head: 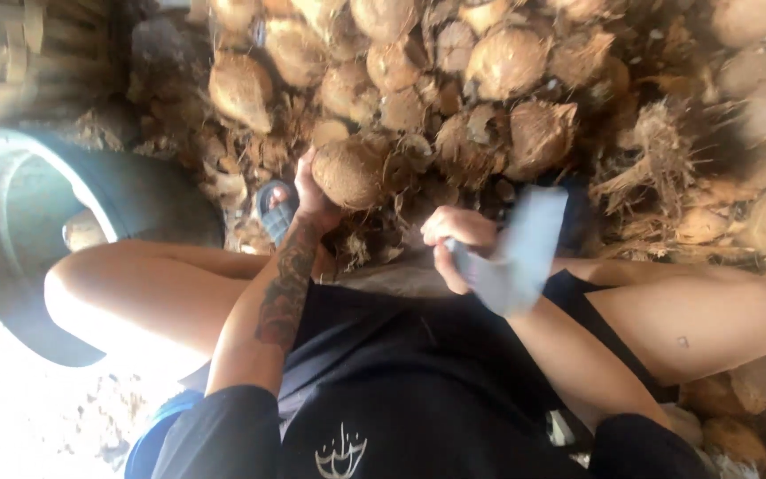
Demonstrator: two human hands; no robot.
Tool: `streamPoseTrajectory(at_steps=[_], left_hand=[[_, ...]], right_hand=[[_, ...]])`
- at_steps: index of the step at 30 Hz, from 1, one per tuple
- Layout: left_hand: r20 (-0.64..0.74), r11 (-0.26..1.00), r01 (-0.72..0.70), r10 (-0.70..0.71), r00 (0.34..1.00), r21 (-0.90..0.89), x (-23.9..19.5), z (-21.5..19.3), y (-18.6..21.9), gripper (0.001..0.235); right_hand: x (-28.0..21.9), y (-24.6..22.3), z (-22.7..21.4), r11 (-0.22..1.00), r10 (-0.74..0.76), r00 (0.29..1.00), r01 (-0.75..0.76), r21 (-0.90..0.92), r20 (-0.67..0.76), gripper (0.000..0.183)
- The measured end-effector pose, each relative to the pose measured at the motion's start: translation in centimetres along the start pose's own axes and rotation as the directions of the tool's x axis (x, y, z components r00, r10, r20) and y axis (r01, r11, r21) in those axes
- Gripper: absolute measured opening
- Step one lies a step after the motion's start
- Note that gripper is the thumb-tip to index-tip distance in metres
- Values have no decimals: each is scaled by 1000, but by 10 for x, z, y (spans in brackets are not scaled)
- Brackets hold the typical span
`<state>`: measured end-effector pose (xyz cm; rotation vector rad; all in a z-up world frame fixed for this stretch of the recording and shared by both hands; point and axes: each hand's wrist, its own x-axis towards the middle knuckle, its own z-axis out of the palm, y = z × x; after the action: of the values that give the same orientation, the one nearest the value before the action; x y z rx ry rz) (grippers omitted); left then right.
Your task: The person sits cross-legged and uses a curved knife to peel the husk off coconuts. After removing the husk, the person pours the coconut water into a blue bucket and places the peeled coconut into a green bucket. The process is repeated for multiple coconuts.
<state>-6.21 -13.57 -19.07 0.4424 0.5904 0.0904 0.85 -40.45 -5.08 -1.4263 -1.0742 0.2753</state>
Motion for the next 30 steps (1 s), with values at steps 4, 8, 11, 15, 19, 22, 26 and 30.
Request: streamPoseTrajectory(at_steps=[4, 8, 11, 15, 19, 22, 26, 30], left_hand=[[-129, 1000, 13, -14, 992, -13, -23, 37, 6, 86], [-78, 997, -5, -1, 997, -77, -21, 45, 5, 67], [-39, 1000, -18, 19, 999, 9, -12, 26, 6, 65], [75, 940, 44, -73, 994, 340, -11, 42, 18, 65], [167, 818, 74, -204, 964, 571, 0, 69, 10, 67], [229, 661, 37, -312, 922, 750, 6, 83, -7, 69], [218, 670, 3, -247, 944, 743, -4, 95, -29, 78], [222, 792, 128, -317, 922, 597, -13, 96, -39, 81]], right_hand=[[-31, 51, 9, 819, 573, 800, -558, -130, 179, 21], [-12, 33, 13, 632, 768, 629, -774, 13, 118, 25], [-2, 33, 16, 703, 705, 705, -678, 217, -80, 19], [30, 21, 5, 698, 643, 738, -454, 553, -205, 69], [8, 57, 4, 689, 706, 600, -459, 562, -376, 43], [8, 56, 3, 737, 630, 686, -380, 559, -365, 38], [21, 61, 3, 603, 664, 681, -244, 759, -309, 35], [34, 47, -62, 425, 742, 593, -57, 904, -312, 21]])
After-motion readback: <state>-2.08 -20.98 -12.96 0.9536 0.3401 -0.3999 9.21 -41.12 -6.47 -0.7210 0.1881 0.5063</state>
